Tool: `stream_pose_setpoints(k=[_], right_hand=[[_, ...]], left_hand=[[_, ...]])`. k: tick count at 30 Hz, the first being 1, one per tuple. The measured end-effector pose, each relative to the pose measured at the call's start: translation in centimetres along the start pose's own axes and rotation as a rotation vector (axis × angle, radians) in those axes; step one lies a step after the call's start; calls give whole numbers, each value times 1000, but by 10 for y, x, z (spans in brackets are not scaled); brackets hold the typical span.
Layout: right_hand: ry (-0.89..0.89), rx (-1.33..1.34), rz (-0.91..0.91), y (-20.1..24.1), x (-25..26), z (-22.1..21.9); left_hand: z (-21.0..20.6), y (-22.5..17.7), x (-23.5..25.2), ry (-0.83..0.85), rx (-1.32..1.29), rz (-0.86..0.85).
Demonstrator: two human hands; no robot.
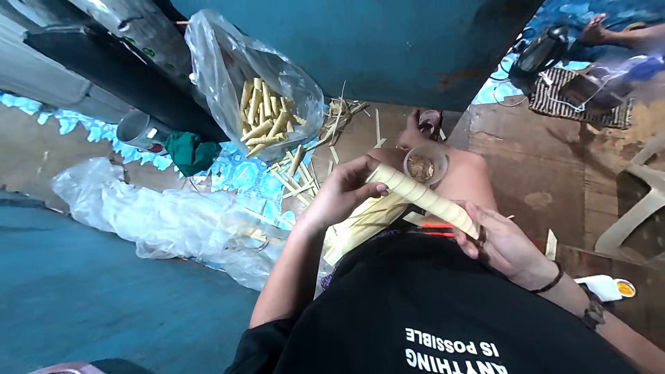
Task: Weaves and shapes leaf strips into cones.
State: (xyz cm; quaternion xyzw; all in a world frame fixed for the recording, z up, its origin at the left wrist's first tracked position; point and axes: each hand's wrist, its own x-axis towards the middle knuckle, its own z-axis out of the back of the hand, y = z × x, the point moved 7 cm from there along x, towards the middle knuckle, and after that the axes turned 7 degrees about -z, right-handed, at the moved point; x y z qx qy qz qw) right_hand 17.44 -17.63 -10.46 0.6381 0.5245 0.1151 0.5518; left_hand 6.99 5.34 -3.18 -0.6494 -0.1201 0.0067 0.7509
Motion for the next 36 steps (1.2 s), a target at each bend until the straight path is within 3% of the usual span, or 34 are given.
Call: stream_pose_setpoints(k=[1, 4, 5, 9, 10, 14, 15, 18, 19, 20, 23, 24, 25, 28, 29, 30, 33, 34, 35, 36], right_hand=[[-40, -115, 113, 5, -2, 1], [-216, -756, 702, 24, -17, -4], [-214, -779, 728, 25, -18, -5], [-55, 51, -31, 0, -2, 1], [-64, 39, -20, 0, -2, 2], [-221, -725, 650, 22, -17, -1], [-196, -675, 617, 22, -17, -1], [38, 33, 2, 0, -4, -2], [40, 68, -30, -1, -4, -2], [-19, -62, 77, 4, -5, 1], [-259, -768, 695, 23, -18, -2], [-290, -819, 764, 24, -19, -2], [-248, -708, 670, 22, -17, 0], [-10, 87, -91, -6, -1, 1], [8, 134, -135, -8, 0, 1], [-24, 31, -30, -2, 0, 3], [-229, -678, 608, 22, -14, 0], [-266, -768, 698, 26, -17, -1], [-228, -687, 627, 25, -15, 0], [-143, -442, 403, 19, -10, 2]], left_hand=[[0, 0, 0, -5, 2, -6], [3, 5, -1, -46, -17, 8], [3, 5, -1, -53, -24, 12], [1, 4, 1, -37, -40, 5], [1, 4, 2, -38, -34, -1], [4, 7, 0, -92, -23, 10], [5, 7, 0, -100, -27, 5], [5, 7, 0, -102, -56, -26], [5, 7, 0, -104, -60, -32], [5, 8, 1, -111, -64, -36], [7, 8, -1, -141, -41, -17], [6, 7, -2, -143, -27, -14], [6, 6, -2, -142, -26, -15], [5, 8, -2, -114, -38, -22], [4, 9, -1, -112, -44, -20], [6, 11, 1, -126, -51, -16], [9, 13, -1, -173, -34, 15], [9, 12, -1, -176, -27, 18], [8, 11, -1, -172, -25, 17], [8, 11, -1, -167, -35, 14]])
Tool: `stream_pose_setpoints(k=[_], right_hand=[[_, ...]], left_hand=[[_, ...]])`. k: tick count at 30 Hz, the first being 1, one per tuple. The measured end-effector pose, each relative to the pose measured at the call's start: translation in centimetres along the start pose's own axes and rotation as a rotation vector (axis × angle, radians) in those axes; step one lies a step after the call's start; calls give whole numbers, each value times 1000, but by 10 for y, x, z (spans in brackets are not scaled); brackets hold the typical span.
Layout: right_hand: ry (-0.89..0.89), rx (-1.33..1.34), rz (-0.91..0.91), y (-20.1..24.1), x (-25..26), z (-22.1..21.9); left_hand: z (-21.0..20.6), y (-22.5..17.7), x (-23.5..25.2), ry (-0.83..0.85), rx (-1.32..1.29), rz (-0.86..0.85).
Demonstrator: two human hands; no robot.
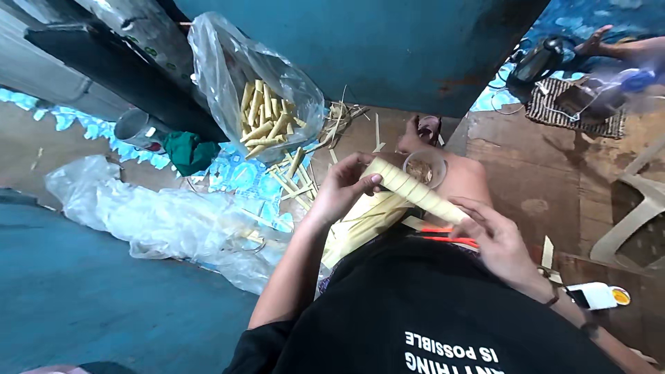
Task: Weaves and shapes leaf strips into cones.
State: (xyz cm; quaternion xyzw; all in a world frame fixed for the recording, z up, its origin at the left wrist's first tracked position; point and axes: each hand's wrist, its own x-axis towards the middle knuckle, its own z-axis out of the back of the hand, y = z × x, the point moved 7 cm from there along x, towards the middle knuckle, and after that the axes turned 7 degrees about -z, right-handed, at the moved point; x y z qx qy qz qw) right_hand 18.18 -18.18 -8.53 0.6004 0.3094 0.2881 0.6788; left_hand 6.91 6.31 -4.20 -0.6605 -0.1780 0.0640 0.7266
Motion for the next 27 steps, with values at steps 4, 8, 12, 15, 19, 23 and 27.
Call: stream_pose_setpoints(k=[4, 8, 12, 15, 19, 23, 27], right_hand=[[58, 297, -285, -14, 2, -5], [-85, -321, 300, 11, -5, -1], [203, 441, -378, -20, 1, -10], [365, 557, -516, -26, 0, -15], [588, 581, -515, -26, 1, -25], [706, 368, -542, -30, 14, -34], [457, -452, -378, -60, 89, -16]], left_hand=[[-1, 2, 1, 7, -19, 5], [2, 6, -2, -13, -54, 11], [2, 9, -2, 24, -190, 11], [0, 12, -5, 13, -245, 7], [7, 21, -8, -103, -122, -76], [14, 36, -13, -119, -155, -54], [23, 40, -17, -143, -237, -52]])
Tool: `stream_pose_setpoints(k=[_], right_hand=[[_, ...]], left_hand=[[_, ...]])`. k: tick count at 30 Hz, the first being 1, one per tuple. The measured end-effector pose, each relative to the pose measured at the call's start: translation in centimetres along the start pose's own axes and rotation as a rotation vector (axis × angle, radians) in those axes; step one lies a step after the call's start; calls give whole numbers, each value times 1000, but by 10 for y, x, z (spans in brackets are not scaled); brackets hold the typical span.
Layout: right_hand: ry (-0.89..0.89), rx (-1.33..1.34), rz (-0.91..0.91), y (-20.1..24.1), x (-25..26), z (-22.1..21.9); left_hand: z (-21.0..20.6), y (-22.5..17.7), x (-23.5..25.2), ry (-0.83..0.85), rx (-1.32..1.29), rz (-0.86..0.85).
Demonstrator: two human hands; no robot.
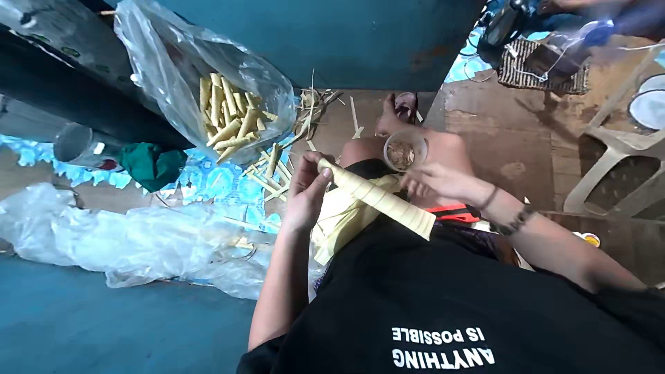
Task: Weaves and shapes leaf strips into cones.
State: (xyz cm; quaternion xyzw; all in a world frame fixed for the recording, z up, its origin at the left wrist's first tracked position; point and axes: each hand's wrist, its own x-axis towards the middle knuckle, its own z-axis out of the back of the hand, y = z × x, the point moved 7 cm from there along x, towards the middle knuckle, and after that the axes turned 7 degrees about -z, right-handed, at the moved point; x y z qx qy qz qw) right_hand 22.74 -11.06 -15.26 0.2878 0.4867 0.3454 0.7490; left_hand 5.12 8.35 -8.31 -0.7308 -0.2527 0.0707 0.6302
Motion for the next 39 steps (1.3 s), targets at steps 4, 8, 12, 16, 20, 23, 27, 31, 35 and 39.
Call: stream_pose_setpoints(k=[4, 8, 12, 16, 20, 23, 27, 31, 35, 39], right_hand=[[-288, -441, -122, -14, 78, 35], [-290, -565, -269, -18, 120, 24], [-173, -688, -393, -36, 134, 6], [-201, -616, -313, -36, 136, 18], [-298, -304, -177, -38, 123, 39], [-346, 6, -92, -38, 103, 47], [-356, 392, 94, 0, 56, 44], [-278, 534, 463, 70, -22, 29], [-125, 772, 689, 120, -63, 13], [-112, 690, 813, 134, -79, 4]], left_hand=[[4, 0, 0, -21, -117, -7], [10, -1, -1, -68, -175, 9], [13, -5, -2, -115, -226, 33], [13, -5, -2, -144, -294, 51], [-2, -7, 4, -143, -384, 79], [-22, -11, 8, -85, -448, 108], [-53, -14, 3, 101, -487, 160], [-70, -12, -1, 262, -458, 174], [-75, -12, 2, 318, -417, 155], [-76, -17, 0, 341, -421, 137]])
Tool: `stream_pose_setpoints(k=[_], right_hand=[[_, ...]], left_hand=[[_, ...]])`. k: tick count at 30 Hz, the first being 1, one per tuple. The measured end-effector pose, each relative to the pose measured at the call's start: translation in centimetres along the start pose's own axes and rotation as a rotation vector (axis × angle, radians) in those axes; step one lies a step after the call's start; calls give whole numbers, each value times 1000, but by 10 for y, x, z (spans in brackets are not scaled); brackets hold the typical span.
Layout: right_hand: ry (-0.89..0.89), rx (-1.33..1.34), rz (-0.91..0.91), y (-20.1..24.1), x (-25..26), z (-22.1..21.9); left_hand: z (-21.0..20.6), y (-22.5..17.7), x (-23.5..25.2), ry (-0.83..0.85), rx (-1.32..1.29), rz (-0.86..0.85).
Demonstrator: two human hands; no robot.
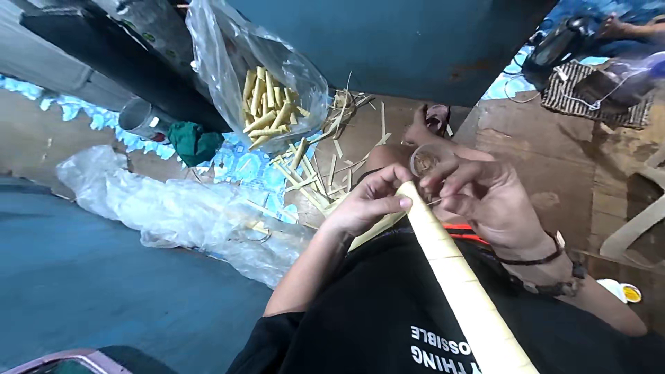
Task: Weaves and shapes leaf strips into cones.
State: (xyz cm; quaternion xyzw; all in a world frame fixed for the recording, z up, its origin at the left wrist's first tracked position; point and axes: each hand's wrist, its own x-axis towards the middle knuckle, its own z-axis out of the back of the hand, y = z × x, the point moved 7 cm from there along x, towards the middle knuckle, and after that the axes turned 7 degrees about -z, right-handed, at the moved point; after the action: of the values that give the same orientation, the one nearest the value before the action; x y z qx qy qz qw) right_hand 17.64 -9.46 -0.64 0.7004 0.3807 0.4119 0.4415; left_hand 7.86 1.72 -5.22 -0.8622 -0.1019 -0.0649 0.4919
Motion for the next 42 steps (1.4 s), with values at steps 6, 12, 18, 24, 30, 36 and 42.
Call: stream_pose_setpoints(k=[6, 12, 18, 24, 30, 36, 42], right_hand=[[-81, -294, 31, 1, -4, 1], [-167, -388, 84, 3, -6, -4], [-119, -532, 90, 4, -2, -9], [-62, -527, -84, -30, -5, 25], [226, -974, -723, -136, -93, 77], [245, -1085, -792, -128, -78, 85], [-151, -1200, -252, -76, -41, 56]], left_hand=[[-4, 0, -3, 69, -9, 10], [-10, -3, -2, 109, 61, 21], [-10, 1, -3, 119, 135, 44], [10, 7, 0, -82, 266, 28], [64, 13, -8, -403, 293, 53], [81, 18, -12, -742, 195, 16], [61, 26, -1, -622, 168, 60]])
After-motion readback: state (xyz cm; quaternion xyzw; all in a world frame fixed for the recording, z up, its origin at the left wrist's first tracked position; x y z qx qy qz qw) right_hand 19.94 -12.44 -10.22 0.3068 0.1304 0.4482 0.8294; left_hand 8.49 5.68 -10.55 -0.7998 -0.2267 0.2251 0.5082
